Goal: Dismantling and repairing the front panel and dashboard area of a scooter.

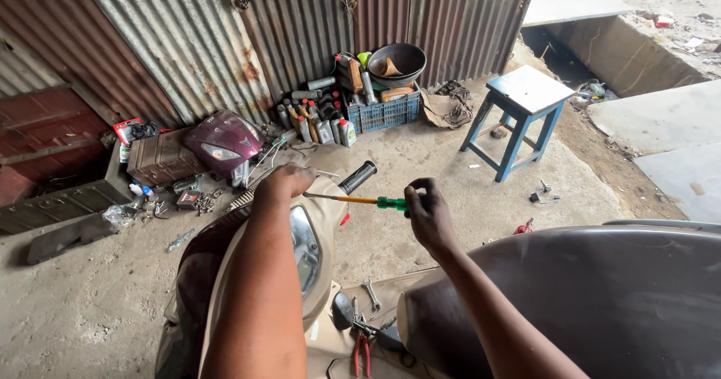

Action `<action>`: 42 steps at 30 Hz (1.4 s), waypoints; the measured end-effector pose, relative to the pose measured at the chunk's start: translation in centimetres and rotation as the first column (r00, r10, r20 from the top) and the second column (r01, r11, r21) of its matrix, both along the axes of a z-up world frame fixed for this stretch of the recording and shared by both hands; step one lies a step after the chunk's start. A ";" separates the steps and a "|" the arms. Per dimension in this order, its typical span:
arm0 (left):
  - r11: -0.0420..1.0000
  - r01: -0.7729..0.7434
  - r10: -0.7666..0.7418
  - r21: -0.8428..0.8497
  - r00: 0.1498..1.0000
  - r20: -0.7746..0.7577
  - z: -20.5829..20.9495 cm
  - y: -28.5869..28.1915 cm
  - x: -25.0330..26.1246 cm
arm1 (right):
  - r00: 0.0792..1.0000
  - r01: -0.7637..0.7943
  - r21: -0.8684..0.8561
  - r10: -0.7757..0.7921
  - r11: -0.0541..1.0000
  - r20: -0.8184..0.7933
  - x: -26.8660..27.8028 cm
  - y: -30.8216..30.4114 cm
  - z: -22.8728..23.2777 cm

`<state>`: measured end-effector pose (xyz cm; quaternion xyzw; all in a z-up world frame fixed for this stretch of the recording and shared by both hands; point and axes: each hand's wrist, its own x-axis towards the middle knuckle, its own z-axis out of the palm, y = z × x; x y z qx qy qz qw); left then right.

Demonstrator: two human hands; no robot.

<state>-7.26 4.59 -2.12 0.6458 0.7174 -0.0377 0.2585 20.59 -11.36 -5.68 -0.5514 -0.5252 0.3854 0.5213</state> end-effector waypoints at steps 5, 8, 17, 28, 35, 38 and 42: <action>0.998 -0.063 0.063 -0.006 0.998 0.021 -0.8 0.7 -0.3 | 0.999 -0.030 0.018 0.030 0.999 -0.035 -0.2 -0.1 -0.5; 1.000 0.013 -0.013 0.004 1.000 -0.021 -0.5 0.5 -0.1 | 0.999 0.032 -0.048 -0.031 0.998 0.004 -0.1 0.1 -0.8; 1.000 0.020 -0.020 0.017 1.000 0.001 -3.1 2.8 -1.1 | 0.990 0.044 -0.064 -0.052 0.997 -0.133 -0.6 0.3 -1.2; 0.996 0.075 -0.074 0.037 0.997 -0.021 -5.8 4.9 -1.8 | 0.999 -0.027 0.050 0.026 0.998 0.025 -0.1 1.3 -1.9; 1.000 -0.031 0.031 -0.004 0.998 0.052 -0.7 0.1 0.0 | 0.996 0.024 -0.244 -0.045 0.970 -0.083 1.9 -0.6 -0.8; 0.999 0.006 -0.006 0.051 1.000 0.002 0.6 -0.9 0.4 | 0.951 0.014 0.056 0.004 0.998 -0.308 7.3 -1.9 -3.3; 0.994 0.038 -0.035 0.105 0.999 -0.030 2.7 -3.1 1.4 | 0.900 0.188 0.093 -0.134 0.978 -0.414 14.4 -4.3 -4.0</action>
